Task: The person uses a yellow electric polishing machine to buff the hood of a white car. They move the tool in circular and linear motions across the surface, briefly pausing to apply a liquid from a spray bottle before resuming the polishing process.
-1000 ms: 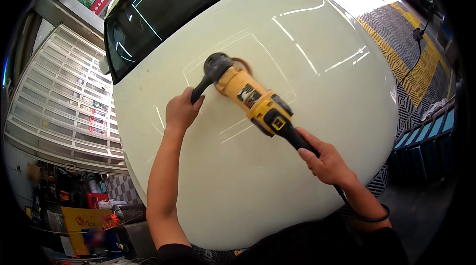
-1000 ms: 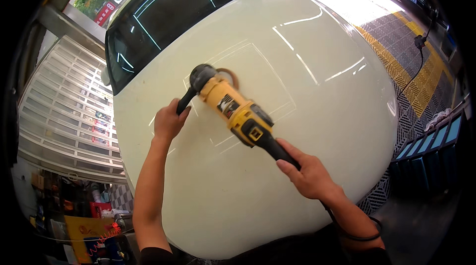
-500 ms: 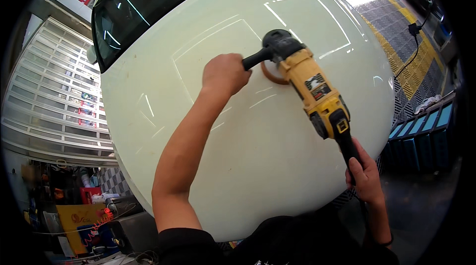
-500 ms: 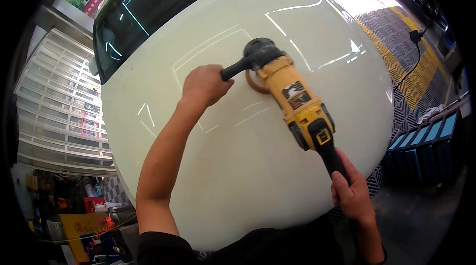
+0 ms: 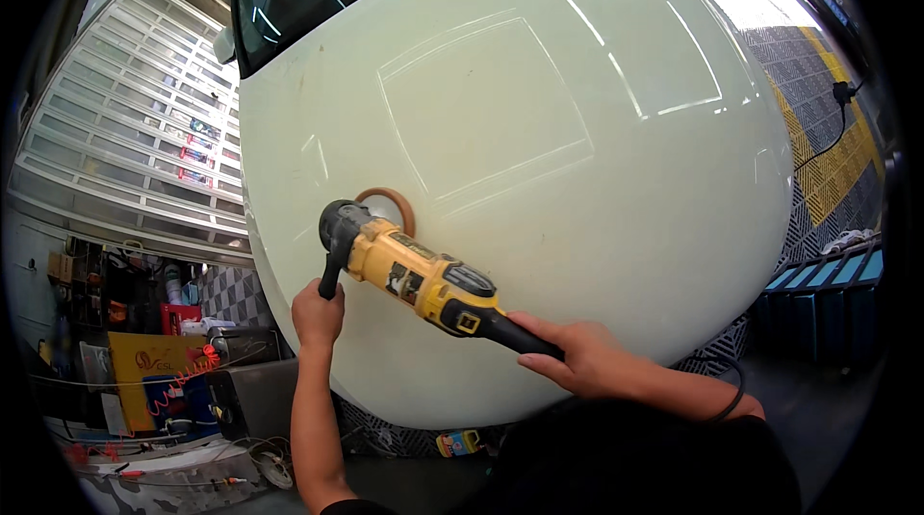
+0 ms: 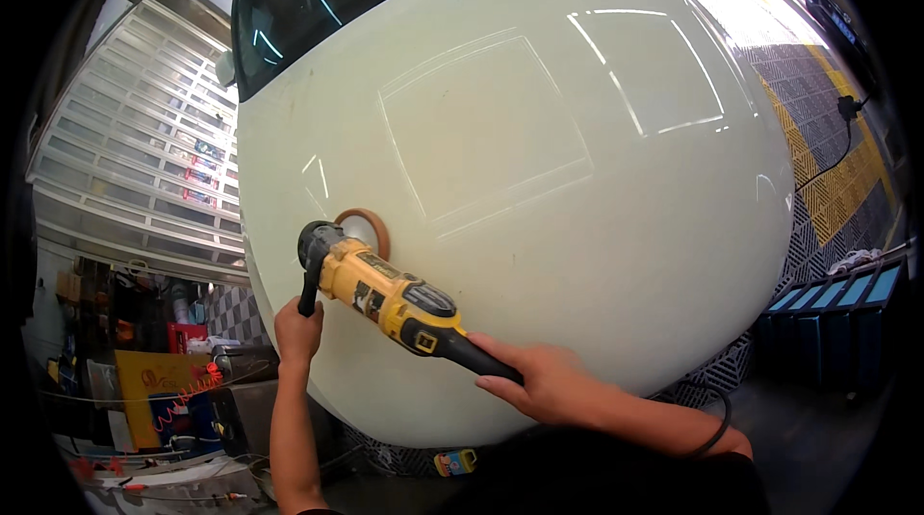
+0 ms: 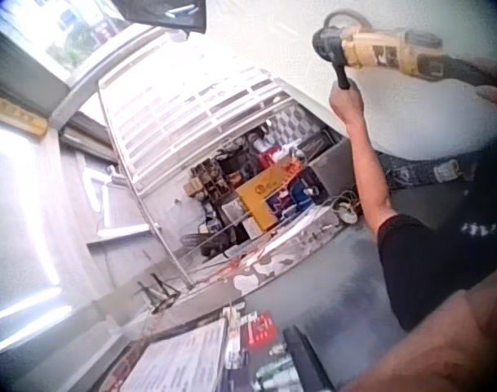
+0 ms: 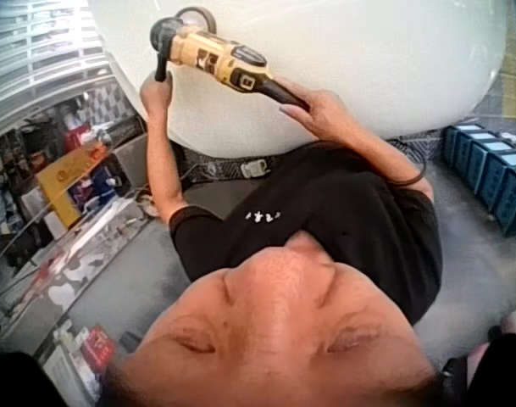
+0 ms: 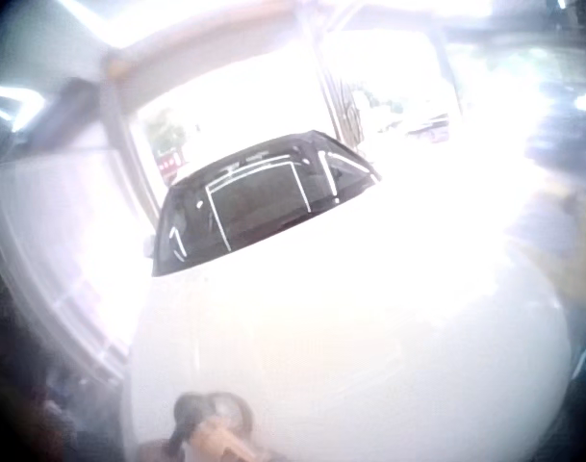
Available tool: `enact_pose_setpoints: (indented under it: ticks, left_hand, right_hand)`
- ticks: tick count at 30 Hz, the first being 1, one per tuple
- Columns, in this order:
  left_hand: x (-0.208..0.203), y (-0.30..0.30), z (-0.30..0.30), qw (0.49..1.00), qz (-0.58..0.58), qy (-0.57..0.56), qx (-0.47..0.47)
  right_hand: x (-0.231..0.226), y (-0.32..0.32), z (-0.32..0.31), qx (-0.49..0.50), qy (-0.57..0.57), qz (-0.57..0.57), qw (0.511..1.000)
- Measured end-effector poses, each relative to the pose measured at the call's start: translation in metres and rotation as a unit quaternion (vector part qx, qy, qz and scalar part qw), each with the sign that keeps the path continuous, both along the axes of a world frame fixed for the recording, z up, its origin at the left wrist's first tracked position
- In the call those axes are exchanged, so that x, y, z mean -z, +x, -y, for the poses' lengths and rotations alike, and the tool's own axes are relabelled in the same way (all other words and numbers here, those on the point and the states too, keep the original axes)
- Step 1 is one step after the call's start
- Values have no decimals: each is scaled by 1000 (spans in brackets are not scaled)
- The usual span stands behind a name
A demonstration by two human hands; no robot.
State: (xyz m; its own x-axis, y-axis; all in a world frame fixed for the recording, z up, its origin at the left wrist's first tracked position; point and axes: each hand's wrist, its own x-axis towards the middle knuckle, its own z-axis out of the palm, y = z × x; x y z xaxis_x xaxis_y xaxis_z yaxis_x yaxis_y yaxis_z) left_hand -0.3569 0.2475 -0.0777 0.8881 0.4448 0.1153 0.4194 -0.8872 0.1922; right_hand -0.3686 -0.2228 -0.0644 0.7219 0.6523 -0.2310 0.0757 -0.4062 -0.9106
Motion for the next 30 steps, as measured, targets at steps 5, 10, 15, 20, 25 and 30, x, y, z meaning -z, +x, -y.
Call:
enact_pose_setpoints:
  ticks: [5, 10, 15, 20, 25, 30]
  left_hand:
    - [-21, 16, 156, 990, -49, 5, 132]
    - [-9, 45, 322, 940, -57, -118, 315]
    - [-3, 47, 401, 893, -61, -195, 401]
    - [-10, 10, 299, 941, -63, -114, 314]
    - [-1, -78, 141, 996, -57, -49, 57]
    - [11, -91, 2, 996, -2, -14, -93]
  right_hand:
    - [47, -81, 139, 124, -1, -21, 992]
    - [102, -201, 276, 346, 66, -68, 933]
    - [85, -258, 307, 455, 65, -115, 881]
    - [64, -218, 252, 309, 21, -96, 946]
    - [48, -100, 131, 65, -26, -12, 997]
    - [39, -24, -11, -44, -12, 28, 999]
